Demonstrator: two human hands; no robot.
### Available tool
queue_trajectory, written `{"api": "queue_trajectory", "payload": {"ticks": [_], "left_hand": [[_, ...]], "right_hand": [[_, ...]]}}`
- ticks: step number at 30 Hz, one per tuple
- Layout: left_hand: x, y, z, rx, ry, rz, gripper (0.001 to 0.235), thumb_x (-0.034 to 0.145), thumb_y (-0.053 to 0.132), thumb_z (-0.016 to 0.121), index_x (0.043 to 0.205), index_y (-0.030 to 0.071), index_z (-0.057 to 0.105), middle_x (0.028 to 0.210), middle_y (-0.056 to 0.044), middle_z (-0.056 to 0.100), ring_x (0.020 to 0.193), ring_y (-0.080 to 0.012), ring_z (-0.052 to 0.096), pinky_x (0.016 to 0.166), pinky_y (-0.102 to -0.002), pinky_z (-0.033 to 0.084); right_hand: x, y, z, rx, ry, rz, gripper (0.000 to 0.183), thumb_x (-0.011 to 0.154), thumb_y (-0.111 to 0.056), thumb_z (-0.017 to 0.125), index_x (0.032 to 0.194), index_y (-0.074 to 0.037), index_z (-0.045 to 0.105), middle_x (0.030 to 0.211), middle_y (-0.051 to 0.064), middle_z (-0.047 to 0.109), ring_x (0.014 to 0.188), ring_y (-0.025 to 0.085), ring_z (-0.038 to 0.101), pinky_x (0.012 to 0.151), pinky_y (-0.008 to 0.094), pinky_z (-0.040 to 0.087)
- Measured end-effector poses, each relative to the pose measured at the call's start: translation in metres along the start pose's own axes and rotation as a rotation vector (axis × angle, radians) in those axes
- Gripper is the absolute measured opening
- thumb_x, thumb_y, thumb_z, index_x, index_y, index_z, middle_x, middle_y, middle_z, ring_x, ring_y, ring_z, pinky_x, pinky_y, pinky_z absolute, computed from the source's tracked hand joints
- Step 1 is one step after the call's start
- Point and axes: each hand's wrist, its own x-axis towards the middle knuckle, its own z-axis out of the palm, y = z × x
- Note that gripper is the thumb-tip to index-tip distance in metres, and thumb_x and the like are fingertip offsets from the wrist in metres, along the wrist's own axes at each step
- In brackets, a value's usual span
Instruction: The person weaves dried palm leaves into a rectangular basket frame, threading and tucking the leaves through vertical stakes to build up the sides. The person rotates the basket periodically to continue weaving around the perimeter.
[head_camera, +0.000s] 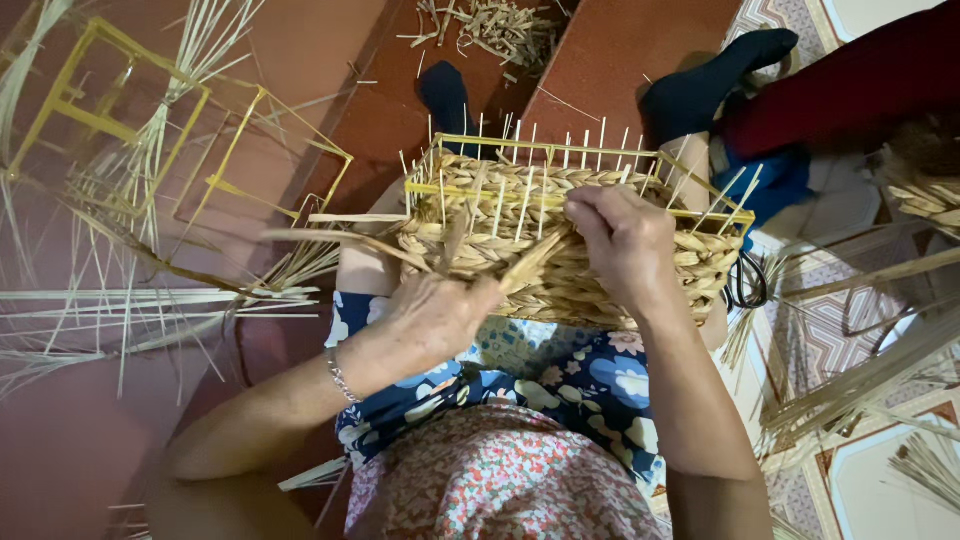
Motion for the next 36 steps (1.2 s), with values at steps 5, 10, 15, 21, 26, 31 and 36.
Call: {"api": "queue_trajectory", "payload": {"ticks": [5,10,15,21,26,31,36], "left_hand": [[-0.007,-0.003,-0.020,-0.120,-0.152,-0.141,0.023,0.105,0.014,0.045,0.098,0.005,0.066,0.050,-0.003,0.054,0.034,-0.0156,0.051,0.031,-0.034,0.040],[-0.052,-0.057,-0.090,0.336,0.050,-0.255,0.019,0.095,0.035,0.069,0.106,0.022,0.079,0.050,-0.007,0.059,0.038,-0.0193,0.052,0.038,-0.038,0.046],[-0.067,-0.078,-0.104,0.472,0.404,-0.228,0.026,0.102,0.040,0.070,0.096,0.016,0.080,0.075,-0.007,0.068,0.065,-0.0232,0.065,0.061,-0.037,0.051],[-0.061,-0.045,-0.119,0.831,0.528,-0.175,0.034,0.079,0.025,0.070,0.109,0.015,0.080,0.109,-0.009,0.070,0.107,-0.0236,0.062,0.090,-0.051,0.043],[-0.070,0.033,-0.090,0.026,0.426,0.262,0.012,0.086,0.013,0.072,0.097,0.012,0.076,0.103,-0.007,0.070,0.101,-0.0271,0.059,0.085,-0.052,0.045],[-0.012,0.054,-0.028,0.070,0.521,0.422,0.039,0.085,0.001,0.064,0.122,-0.011,0.063,0.124,-0.028,0.065,0.120,-0.0370,0.060,0.094,-0.042,0.058],[0.064,0.020,0.007,0.270,0.350,-0.044,0.031,0.087,-0.004,0.059,0.117,-0.013,0.062,0.088,-0.025,0.069,0.076,-0.0320,0.069,0.059,-0.036,0.059]], "right_hand": [[-0.001,0.003,0.002,0.092,-0.101,0.297,0.006,0.095,-0.008,0.077,0.097,-0.003,0.079,0.085,0.010,0.077,0.067,0.020,0.072,0.057,0.030,0.056],[-0.007,0.014,0.008,0.017,0.038,0.054,0.012,0.097,-0.006,0.078,0.108,-0.003,0.075,0.100,0.012,0.076,0.079,0.020,0.074,0.067,0.031,0.059],[-0.017,0.002,0.007,-0.041,0.031,-0.167,0.027,0.093,0.005,0.070,0.118,-0.005,0.073,0.116,0.018,0.078,0.073,0.020,0.074,0.048,0.026,0.050],[-0.035,-0.018,0.000,-0.256,-0.115,-0.309,0.040,0.078,-0.005,0.083,0.115,0.003,0.072,0.115,0.021,0.070,0.086,0.031,0.063,0.071,0.042,0.057],[-0.028,-0.002,0.019,-0.120,0.007,-0.293,0.021,0.093,0.005,0.074,0.110,0.002,0.062,0.112,0.016,0.070,0.096,0.030,0.070,0.083,0.039,0.060],[-0.028,0.014,0.016,0.027,-0.066,-0.062,0.012,0.099,0.002,0.068,0.103,0.001,0.057,0.087,0.011,0.066,0.069,0.021,0.063,0.059,0.035,0.052],[-0.030,0.015,0.010,0.178,-0.116,0.156,0.007,0.102,-0.003,0.066,0.104,-0.002,0.060,0.071,0.006,0.060,0.058,0.011,0.053,0.051,0.030,0.045]]}}
